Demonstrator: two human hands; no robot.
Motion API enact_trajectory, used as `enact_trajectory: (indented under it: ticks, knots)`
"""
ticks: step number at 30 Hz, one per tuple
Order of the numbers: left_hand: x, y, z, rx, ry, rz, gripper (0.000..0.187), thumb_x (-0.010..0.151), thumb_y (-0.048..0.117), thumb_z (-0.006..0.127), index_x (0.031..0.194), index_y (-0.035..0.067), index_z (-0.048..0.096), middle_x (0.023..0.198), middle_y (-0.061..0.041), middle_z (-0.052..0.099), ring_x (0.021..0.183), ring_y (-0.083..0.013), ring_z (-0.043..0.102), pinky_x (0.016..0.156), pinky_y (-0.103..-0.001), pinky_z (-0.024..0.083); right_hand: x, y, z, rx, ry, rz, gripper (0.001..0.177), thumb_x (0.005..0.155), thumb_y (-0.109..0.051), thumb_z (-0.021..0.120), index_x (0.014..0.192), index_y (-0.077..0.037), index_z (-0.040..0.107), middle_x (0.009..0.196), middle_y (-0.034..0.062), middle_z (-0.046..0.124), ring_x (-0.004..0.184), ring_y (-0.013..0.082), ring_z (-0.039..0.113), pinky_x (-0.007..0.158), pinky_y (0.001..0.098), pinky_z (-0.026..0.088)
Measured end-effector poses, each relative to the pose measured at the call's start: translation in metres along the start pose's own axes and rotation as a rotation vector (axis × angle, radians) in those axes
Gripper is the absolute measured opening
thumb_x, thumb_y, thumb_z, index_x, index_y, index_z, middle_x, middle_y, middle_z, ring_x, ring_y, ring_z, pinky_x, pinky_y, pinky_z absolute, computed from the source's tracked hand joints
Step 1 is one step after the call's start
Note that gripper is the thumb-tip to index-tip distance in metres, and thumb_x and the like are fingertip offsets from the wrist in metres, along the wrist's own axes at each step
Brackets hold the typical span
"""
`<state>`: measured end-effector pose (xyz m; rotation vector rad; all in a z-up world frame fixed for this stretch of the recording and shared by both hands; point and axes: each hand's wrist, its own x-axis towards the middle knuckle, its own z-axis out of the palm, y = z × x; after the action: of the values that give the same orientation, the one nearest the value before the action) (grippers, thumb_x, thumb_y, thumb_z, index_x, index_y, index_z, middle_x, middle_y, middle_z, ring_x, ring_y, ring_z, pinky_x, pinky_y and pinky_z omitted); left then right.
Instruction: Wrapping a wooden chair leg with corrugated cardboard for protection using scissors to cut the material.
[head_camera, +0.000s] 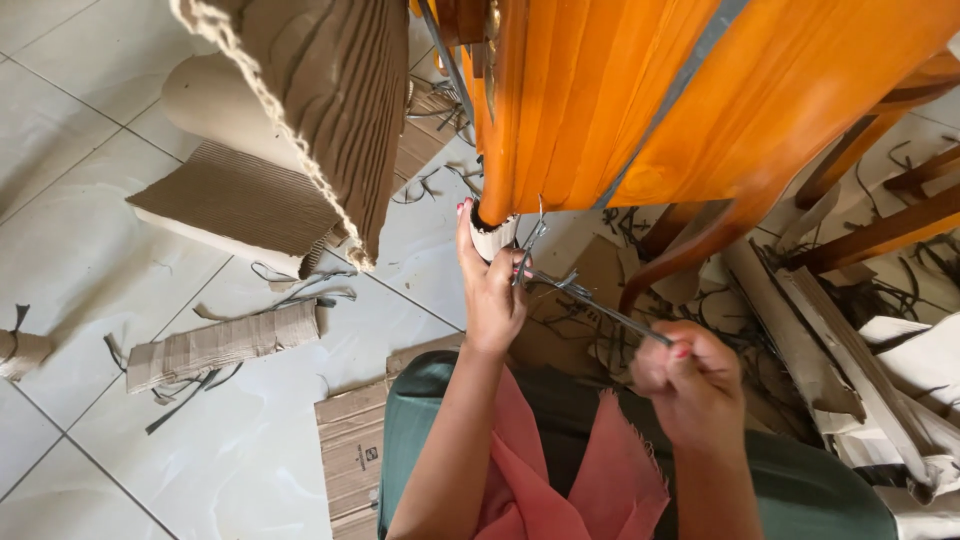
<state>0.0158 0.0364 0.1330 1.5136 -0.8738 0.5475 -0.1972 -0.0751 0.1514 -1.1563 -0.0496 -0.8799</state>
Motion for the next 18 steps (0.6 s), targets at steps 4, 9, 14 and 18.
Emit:
enact_trajectory:
  ticks: [4, 9, 14, 18]
  knots:
    - [0.003, 0.011, -0.014, -0.022, -0.150, -0.017, 0.026, 0.087, -0.016, 0.046, 0.095, 0.008, 0.055, 0.162, -0.037, 0.005, 0.156, -0.0621, 0.008, 0.119, -0.063, 0.034, 0.005, -0.022, 0.002, -0.008, -0.024, 0.057, 0.013, 0.106, -0.021, 0.059, 0.107, -0.012, 0.067, 0.076, -0.0003, 0.052, 0.071, 0.0139, 0.046, 0.064, 0.0324, 0.036]
    - [0.002, 0.010, -0.013, -0.047, -0.139, 0.000, 0.015, 0.104, 0.004, 0.046, 0.097, 0.010, 0.058, 0.163, -0.036, 0.005, 0.157, -0.0596, 0.007, 0.125, -0.068, 0.027, 0.023, -0.043, 0.022, 0.242, -0.235, 0.204, 0.039, 0.113, -0.031, 0.047, 0.081, -0.013, 0.059, 0.078, 0.0019, 0.062, 0.076, 0.0207, 0.061, 0.107, 0.0494, 0.044]
    - [-0.004, -0.004, 0.000, -0.059, -0.016, -0.020, 0.014, 0.102, 0.015, 0.061, 0.088, 0.016, 0.064, 0.163, -0.037, 0.015, 0.151, -0.0556, 0.025, 0.123, -0.063, 0.021, 0.012, 0.003, 0.006, 0.074, -0.097, 0.190, 0.028, 0.114, -0.022, 0.037, 0.093, -0.007, 0.047, 0.066, -0.0023, 0.026, 0.057, 0.0119, 0.027, 0.067, 0.0388, 0.037]
    - [-0.003, -0.003, -0.003, -0.102, -0.027, -0.020, 0.017, 0.103, 0.016, 0.059, 0.087, 0.017, 0.064, 0.164, -0.035, 0.015, 0.153, -0.0535, 0.025, 0.124, -0.063, 0.020, 0.021, -0.012, 0.034, -0.492, 0.007, 0.450, 0.026, 0.100, -0.013, 0.062, 0.122, 0.001, 0.057, 0.048, 0.0028, 0.038, 0.043, 0.0078, 0.031, 0.047, 0.0288, 0.029]
